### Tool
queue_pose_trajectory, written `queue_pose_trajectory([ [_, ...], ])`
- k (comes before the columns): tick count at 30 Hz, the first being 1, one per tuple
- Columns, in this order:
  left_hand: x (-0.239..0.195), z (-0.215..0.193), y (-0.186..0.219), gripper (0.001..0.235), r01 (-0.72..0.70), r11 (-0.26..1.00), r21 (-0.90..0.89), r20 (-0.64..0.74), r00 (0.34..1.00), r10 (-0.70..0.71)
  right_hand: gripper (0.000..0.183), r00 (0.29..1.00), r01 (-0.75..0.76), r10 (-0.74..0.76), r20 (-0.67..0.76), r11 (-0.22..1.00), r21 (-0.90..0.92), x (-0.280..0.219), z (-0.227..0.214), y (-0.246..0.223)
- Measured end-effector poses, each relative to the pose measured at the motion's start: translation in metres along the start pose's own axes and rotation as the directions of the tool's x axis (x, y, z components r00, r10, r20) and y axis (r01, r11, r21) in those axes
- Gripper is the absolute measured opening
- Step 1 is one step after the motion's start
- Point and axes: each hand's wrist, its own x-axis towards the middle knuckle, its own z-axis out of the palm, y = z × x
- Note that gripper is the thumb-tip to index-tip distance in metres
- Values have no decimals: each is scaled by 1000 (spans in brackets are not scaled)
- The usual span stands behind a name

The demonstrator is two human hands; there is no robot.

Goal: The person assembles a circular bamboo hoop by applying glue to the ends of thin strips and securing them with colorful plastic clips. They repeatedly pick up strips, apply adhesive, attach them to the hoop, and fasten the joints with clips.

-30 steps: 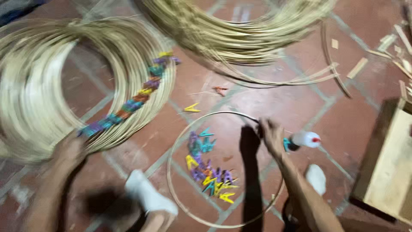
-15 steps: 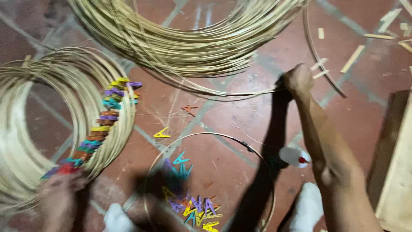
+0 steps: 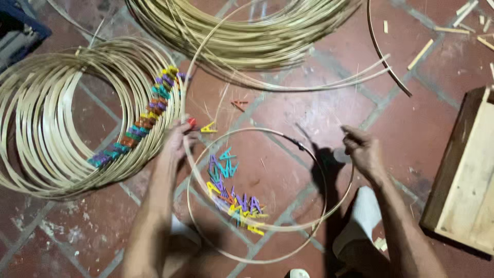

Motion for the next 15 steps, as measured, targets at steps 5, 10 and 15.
queue_pose_trajectory([
  [5,-46,-54,-9,31,-134,909,395,-227,944,238,42,953,290,-249,175,569,-769,-43,25,-22],
  [10,-97,-89,-52,34,-276,876,396,-255,883,394,45,913,372,-330,241,427,-825,-54,42,-23],
  [15,-87,-114,-75,32,-425,798,427,-211,812,544,33,929,343,-278,243,410,-845,-31,81,19],
])
